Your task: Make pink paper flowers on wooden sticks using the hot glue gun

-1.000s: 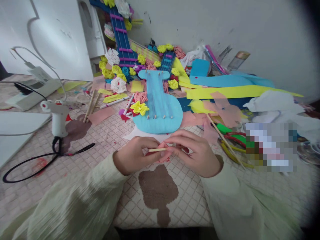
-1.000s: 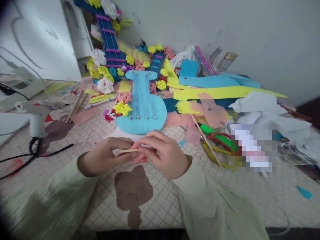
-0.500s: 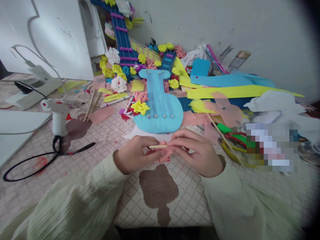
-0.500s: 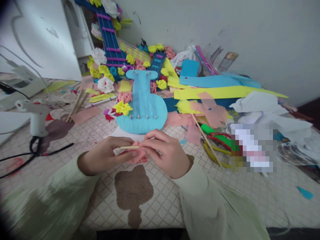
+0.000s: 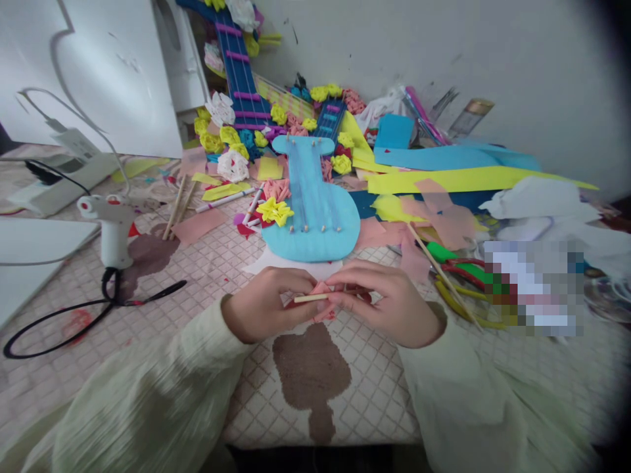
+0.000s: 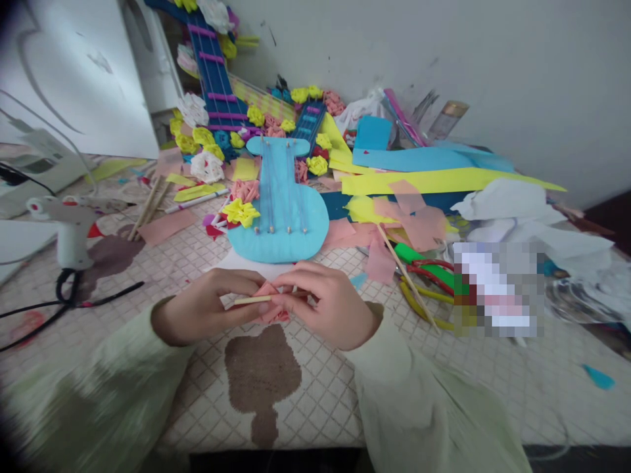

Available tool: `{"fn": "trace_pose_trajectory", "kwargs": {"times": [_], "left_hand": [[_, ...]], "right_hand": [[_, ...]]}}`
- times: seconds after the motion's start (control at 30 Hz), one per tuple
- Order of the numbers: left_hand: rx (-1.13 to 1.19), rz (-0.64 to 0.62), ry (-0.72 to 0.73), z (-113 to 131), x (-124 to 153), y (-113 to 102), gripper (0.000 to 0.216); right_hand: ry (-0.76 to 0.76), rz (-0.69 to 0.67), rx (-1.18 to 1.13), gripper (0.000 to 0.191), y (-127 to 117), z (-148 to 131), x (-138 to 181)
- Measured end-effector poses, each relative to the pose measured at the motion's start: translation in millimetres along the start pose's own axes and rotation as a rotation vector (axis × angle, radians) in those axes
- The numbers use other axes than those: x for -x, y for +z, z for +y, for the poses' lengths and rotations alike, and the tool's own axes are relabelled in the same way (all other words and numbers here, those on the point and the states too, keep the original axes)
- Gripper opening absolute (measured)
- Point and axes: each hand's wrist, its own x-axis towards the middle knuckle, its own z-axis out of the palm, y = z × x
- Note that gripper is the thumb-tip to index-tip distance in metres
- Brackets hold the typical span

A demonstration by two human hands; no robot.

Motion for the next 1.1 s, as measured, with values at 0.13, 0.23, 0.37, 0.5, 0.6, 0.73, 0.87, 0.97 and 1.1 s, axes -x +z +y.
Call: {"fn": "trace_pose_trajectory", "kwargs": {"times": [0.13, 0.23, 0.37, 0.5, 0.6, 0.73, 0.87, 0.97, 1.1], "left_hand": [[-0.007, 0.000, 0.048, 0.9, 0.8, -1.1, 0.025], [0.004, 0.003, 0.037, 0.7, 0.5, -1.4, 0.024], [0.019, 0.000, -0.036, 0.4, 0.9, -1.5, 0.026], [0.039, 0.012, -0.096, 1.8, 1.2, -1.4, 0.031], [0.031, 0.045, -0.174, 3.6, 0.2, -0.9, 0.038], [0.047, 0.049, -0.231, 4.1, -0.7, -0.3, 0.040], [0.067, 0.030, -0.189, 2.3, -0.3, 0.1, 0.037], [0.040, 0.026, -0.135, 1.3, -0.7, 0.3, 0.035], [-0.022, 0.021, -0.060, 1.6, -1.4, 0.5, 0.029]], "right_hand": [[-0.007, -0.005, -0.005, 0.011, 0.3, -0.7, 0.3], [-0.048, 0.035, -0.022, 0.012, 1.2, -0.6, 0.1], [-0.092, 0.067, -0.003, 0.012, 2.6, 0.7, 0.7], [-0.137, 0.081, 0.097, 0.015, 4.5, 1.1, 2.5], [-0.174, 0.086, 0.266, 0.016, 6.1, -0.1, 3.6], [-0.213, 0.097, 0.397, 0.016, 7.6, -1.8, 4.4], [-0.181, 0.108, 0.324, 0.016, 7.9, -1.2, 4.6], [-0.117, 0.093, 0.203, 0.014, 7.6, 0.3, 4.1], [-0.047, 0.054, 0.081, 0.010, 6.8, 1.6, 2.6]]}}
